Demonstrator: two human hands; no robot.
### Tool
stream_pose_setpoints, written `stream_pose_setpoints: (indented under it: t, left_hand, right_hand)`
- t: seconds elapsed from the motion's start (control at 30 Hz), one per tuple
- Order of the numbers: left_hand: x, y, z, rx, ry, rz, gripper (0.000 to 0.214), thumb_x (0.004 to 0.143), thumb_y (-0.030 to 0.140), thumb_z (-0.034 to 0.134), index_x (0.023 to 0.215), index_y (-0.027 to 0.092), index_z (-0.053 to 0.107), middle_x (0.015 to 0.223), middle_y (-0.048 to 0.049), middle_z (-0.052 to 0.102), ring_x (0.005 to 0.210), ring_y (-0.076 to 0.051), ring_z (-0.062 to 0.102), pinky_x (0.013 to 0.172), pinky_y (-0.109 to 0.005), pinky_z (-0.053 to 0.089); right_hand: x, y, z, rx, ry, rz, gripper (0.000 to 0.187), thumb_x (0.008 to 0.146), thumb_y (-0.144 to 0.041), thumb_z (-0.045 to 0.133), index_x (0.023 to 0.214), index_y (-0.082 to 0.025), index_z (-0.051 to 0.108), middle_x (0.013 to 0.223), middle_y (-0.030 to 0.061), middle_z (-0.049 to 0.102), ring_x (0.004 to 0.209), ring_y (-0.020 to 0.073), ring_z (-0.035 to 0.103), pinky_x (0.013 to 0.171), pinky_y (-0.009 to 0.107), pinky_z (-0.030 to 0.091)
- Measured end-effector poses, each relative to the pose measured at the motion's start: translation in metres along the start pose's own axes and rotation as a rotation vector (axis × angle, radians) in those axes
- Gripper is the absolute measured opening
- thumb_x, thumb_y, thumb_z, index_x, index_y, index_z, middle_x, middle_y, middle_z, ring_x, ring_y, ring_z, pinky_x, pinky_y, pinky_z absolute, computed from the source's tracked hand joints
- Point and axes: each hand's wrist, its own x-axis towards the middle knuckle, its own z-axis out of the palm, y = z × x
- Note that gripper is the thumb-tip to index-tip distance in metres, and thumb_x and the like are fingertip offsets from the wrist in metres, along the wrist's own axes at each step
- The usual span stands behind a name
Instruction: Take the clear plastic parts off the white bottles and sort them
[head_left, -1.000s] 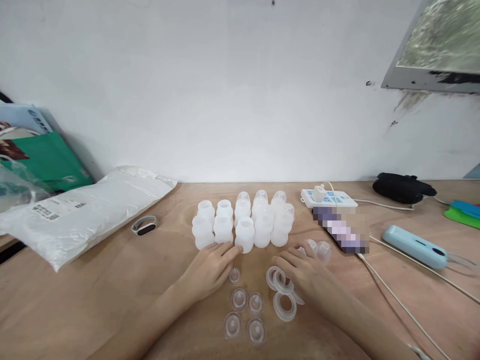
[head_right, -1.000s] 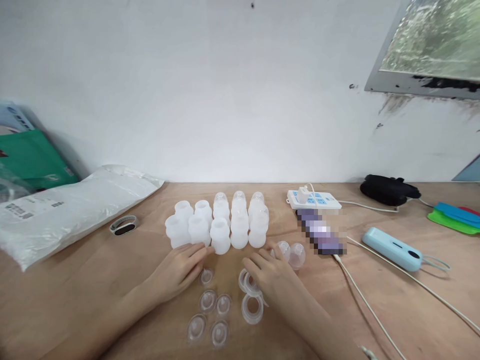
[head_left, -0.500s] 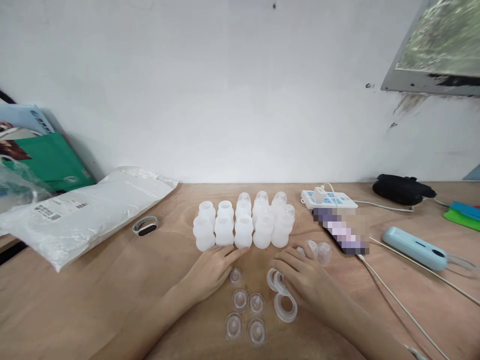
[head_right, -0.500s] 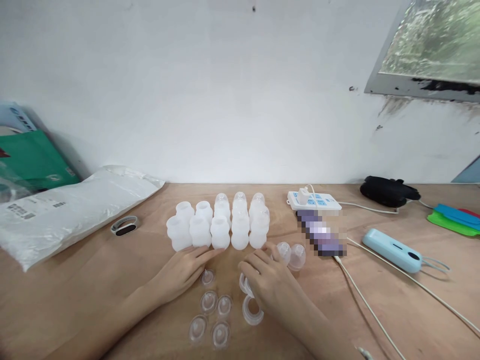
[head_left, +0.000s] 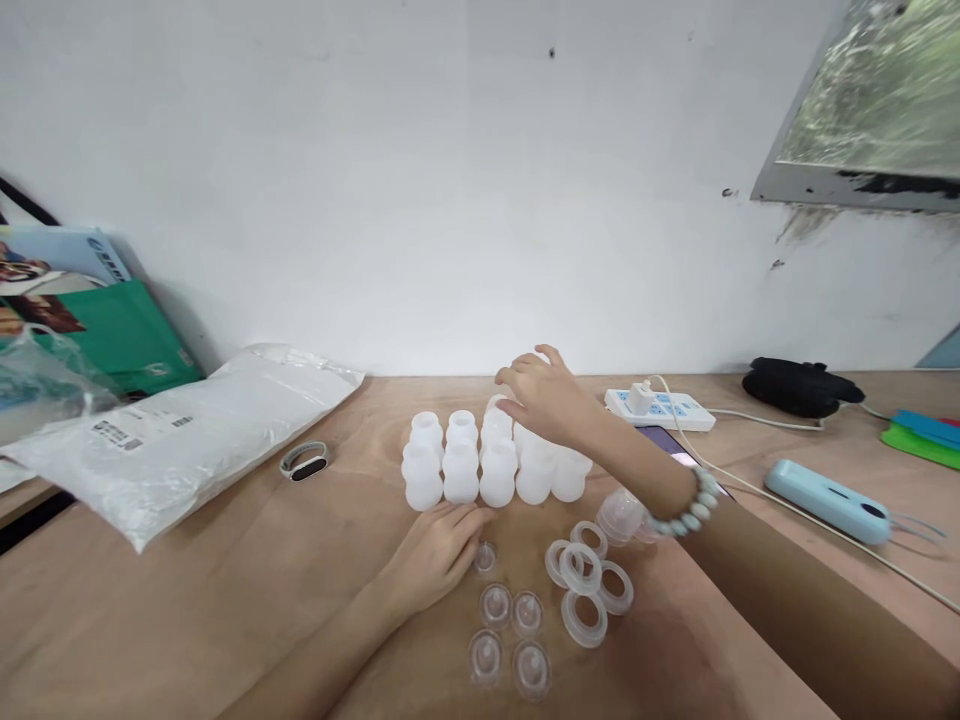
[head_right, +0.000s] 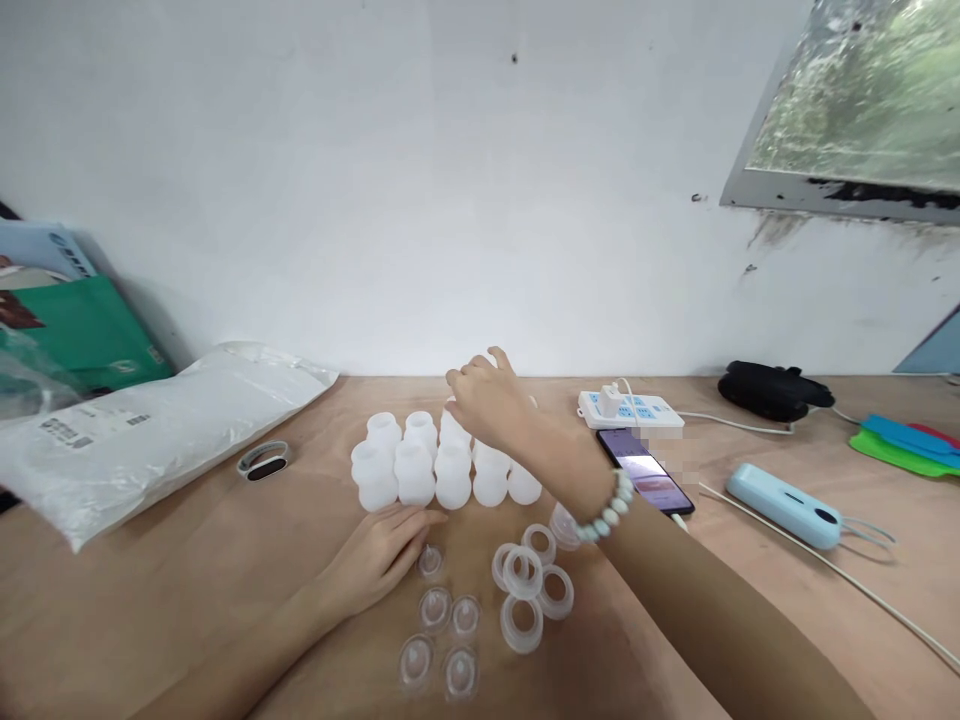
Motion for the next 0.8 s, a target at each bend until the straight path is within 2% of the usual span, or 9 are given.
stream_pose_setpoints:
  t: [0.13, 0.23, 0.37, 0.43, 0.5, 0.57, 0.67, 0.7, 0.8]
  left_hand:
    - [0.0, 0.001, 0.0, 0.004, 0.056, 0.014, 0.031, 0.096, 0.011, 0.036, 0.109, 0.016, 0.063, 0.1, -0.0085, 0.076, 0.088, -0.025, 0.069, 0.077, -0.036, 0.053]
    - [0.0, 0.004, -0.001, 0.014, 0.115, 0.02, 0.028, 0.098, 0.015, 0.036, 0.106, 0.018, 0.062, 0.093, -0.0069, 0.075, 0.08, -0.023, 0.068, 0.075, -0.035, 0.051]
    - [-0.002, 0.004, -0.001, 0.009, 0.226, 0.019, 0.016, 0.098, 0.02, 0.041, 0.105, 0.02, 0.055, 0.087, -0.0055, 0.07, 0.076, -0.022, 0.065, 0.072, -0.035, 0.05]
    - [-0.004, 0.002, 0.0, -0.007, 0.289, 0.022, 0.013, 0.098, 0.025, 0.044, 0.109, 0.021, 0.047, 0.089, -0.0057, 0.067, 0.076, -0.022, 0.063, 0.072, -0.035, 0.05]
    - [-0.006, -0.002, 0.004, -0.054, 0.367, 0.047, 0.025, 0.098, 0.035, 0.047, 0.118, 0.022, 0.038, 0.098, -0.0076, 0.066, 0.077, -0.021, 0.063, 0.073, -0.037, 0.051]
    - [-0.008, -0.007, 0.009, -0.109, 0.446, 0.08, 0.046, 0.096, 0.05, 0.049, 0.128, 0.024, 0.029, 0.11, -0.0112, 0.064, 0.084, -0.024, 0.064, 0.077, -0.041, 0.052]
    - [-0.01, -0.015, 0.016, -0.207, 0.504, 0.085, 0.071, 0.086, 0.071, 0.054, 0.134, 0.027, 0.025, 0.122, -0.0148, 0.06, 0.101, -0.032, 0.064, 0.084, -0.047, 0.052]
    - [-0.011, -0.017, 0.017, -0.229, 0.502, 0.074, 0.072, 0.083, 0.073, 0.056, 0.132, 0.029, 0.026, 0.123, -0.0145, 0.06, 0.103, -0.033, 0.063, 0.085, -0.048, 0.053]
    - [-0.016, -0.019, 0.021, -0.261, 0.506, 0.054, 0.065, 0.083, 0.07, 0.059, 0.125, 0.032, 0.028, 0.119, -0.0118, 0.062, 0.101, -0.032, 0.066, 0.082, -0.048, 0.054]
  right_hand:
    - [0.022, 0.002, 0.02, 0.006, -0.118, -0.055, 0.009, 0.091, -0.023, 0.066, 0.086, -0.016, 0.068, 0.076, 0.0053, 0.073, 0.088, 0.0226, 0.068, 0.11, 0.052, 0.03]
    - [0.02, 0.01, 0.011, 0.023, -0.095, -0.06, 0.003, 0.09, -0.02, 0.068, 0.09, -0.017, 0.067, 0.083, 0.0044, 0.074, 0.095, 0.0217, 0.068, 0.114, 0.052, 0.026]
    - [-0.007, 0.032, -0.035, 0.072, 0.077, 0.008, 0.018, 0.098, -0.028, 0.056, 0.109, -0.016, 0.063, 0.109, 0.0089, 0.072, 0.116, 0.0254, 0.062, 0.117, 0.06, 0.016]
    - [-0.031, 0.036, -0.055, 0.216, 0.307, 0.042, 0.021, 0.097, -0.035, 0.056, 0.109, -0.019, 0.063, 0.109, 0.0055, 0.072, 0.109, 0.0245, 0.065, 0.114, 0.056, 0.027]
    - [-0.06, 0.029, -0.06, 0.35, 0.415, 0.13, 0.023, 0.097, -0.04, 0.055, 0.109, -0.022, 0.064, 0.107, 0.0045, 0.073, 0.103, 0.0246, 0.066, 0.098, 0.046, 0.046]
    - [-0.09, 0.011, -0.045, 0.489, 0.425, 0.219, 0.023, 0.098, -0.04, 0.052, 0.104, -0.023, 0.066, 0.099, 0.0043, 0.074, 0.095, 0.0235, 0.068, 0.084, 0.039, 0.052]
    - [-0.127, -0.021, 0.0, 0.718, 0.375, 0.389, 0.027, 0.099, -0.043, 0.049, 0.11, -0.023, 0.065, 0.102, 0.0067, 0.073, 0.092, 0.0237, 0.068, 0.077, 0.035, 0.053]
    - [-0.136, -0.031, 0.016, 0.787, 0.364, 0.469, 0.029, 0.098, -0.044, 0.049, 0.112, -0.024, 0.064, 0.1, 0.0069, 0.073, 0.087, 0.0234, 0.068, 0.072, 0.034, 0.053]
    - [-0.151, -0.05, 0.048, 1.123, 0.192, 0.6, 0.034, 0.098, -0.052, 0.046, 0.105, -0.023, 0.062, 0.079, 0.0032, 0.07, 0.069, 0.0205, 0.066, 0.058, 0.03, 0.051]
